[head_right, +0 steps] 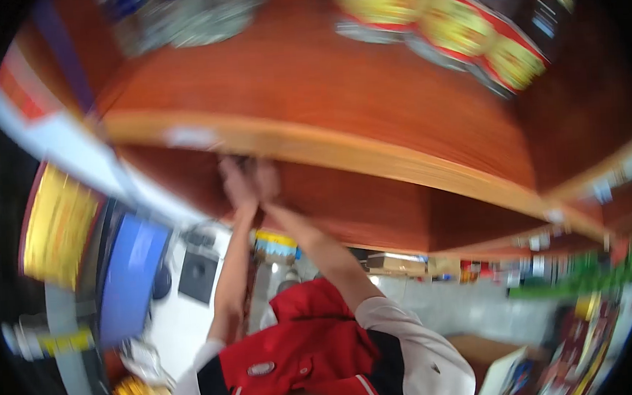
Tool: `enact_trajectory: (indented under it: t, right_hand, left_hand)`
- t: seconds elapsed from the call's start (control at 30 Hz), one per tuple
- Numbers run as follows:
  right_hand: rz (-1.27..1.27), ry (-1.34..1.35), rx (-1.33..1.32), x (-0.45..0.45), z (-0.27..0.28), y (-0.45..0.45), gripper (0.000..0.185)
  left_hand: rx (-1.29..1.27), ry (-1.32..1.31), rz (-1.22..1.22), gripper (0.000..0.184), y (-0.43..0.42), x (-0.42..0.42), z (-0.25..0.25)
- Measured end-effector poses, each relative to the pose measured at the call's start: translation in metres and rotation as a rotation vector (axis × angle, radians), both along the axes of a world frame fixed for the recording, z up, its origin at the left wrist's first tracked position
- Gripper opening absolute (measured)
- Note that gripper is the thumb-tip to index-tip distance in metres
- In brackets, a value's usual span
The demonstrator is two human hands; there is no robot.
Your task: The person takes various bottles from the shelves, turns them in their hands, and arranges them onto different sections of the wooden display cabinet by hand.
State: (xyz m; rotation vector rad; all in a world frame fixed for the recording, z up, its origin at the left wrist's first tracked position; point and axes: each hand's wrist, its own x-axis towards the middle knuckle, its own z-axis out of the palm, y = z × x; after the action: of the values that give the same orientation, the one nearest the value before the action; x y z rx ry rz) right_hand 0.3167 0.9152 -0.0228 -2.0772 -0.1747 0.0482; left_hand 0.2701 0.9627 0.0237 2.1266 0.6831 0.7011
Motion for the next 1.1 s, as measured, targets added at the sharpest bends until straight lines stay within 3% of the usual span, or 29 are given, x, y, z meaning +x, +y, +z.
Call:
enact_trajectory:
  t: [0.03,0.07,0.1,0.13,0.17,0.23,0.27,0.33,0.4,0.53,0.57,0.6,0.67,0.7,0.83,1.1]
  right_hand:
    - [0.047,-0.151,0.036,0.011,-0.029,-0.004,0.04]
    - [0.087,0.022,-0.107,0.002,-0.005,-0.009,0.047]
    - [0.047,-0.081,0.036,-0.026,0.041,-0.035,0.043]
    - [0.012,-0.196,0.161,-0.053,0.068,-0.059,0.039]
    - [-0.126,-0.205,0.136,-0.058,0.051,-0.076,0.039]
    - [0.13,-0.331,0.082,-0.064,0.01,-0.098,0.028]
    - [0.025,-0.437,0.086,-0.078,-0.006,-0.11,0.029]
    - [0.08,-0.399,0.037,-0.108,-0.001,-0.166,0.042]
    - [0.001,-0.338,0.021,-0.146,0.011,-0.224,0.05]
    - [-0.202,-0.304,-0.018,-0.224,-0.006,-0.335,0.055]
    - [-0.288,-0.251,-0.083,-0.247,-0.013,-0.363,0.057]
    - [-0.37,-0.195,-0.146,-0.269,-0.022,-0.391,0.058]
    - [-0.555,-0.167,-0.141,-0.317,-0.044,-0.44,0.057]
    - [-0.628,-0.076,-0.127,-0.342,-0.048,-0.462,0.055]
    - [-0.895,0.113,-0.021,-0.429,-0.076,-0.526,0.048]
    - [-1.284,0.2,0.093,-0.521,-0.091,-0.586,0.041]
  left_hand:
    - [0.037,-0.108,0.03,0.065,0.011,0.013,-0.049]
    - [-0.148,-0.137,0.018,0.066,-0.003,0.004,-0.026]
    - [0.01,-0.205,-0.104,0.065,-0.003,-0.007,-0.011]
    - [0.207,-0.215,-0.053,0.052,-0.014,-0.015,0.0]
    - [0.042,-0.439,-0.115,0.056,-0.012,-0.016,-0.031]
    - [-0.059,-0.224,-0.051,0.051,-0.04,-0.043,-0.022]
    - [-0.011,-0.262,-0.119,0.048,-0.054,-0.054,-0.034]
    - [-0.039,-0.175,-0.269,0.043,-0.083,-0.08,-0.056]
    - [-0.279,-0.078,-0.428,0.039,-0.128,-0.109,-0.06]
    - [-0.068,0.031,-0.819,0.031,-0.209,-0.157,-0.079]
    - [-0.056,-0.007,-0.98,0.029,-0.23,-0.164,-0.091]
    - [-0.049,0.137,-1.038,0.027,-0.259,-0.177,-0.084]
    - [-0.061,0.081,-1.253,0.025,-0.309,-0.197,-0.095]
    - [-0.091,0.182,-1.331,0.022,-0.329,-0.2,-0.105]
    - [-0.039,0.163,-1.531,0.019,-0.42,-0.233,-0.096]
    - [0.007,0.15,-1.8,0.027,-0.557,-0.258,-0.098]
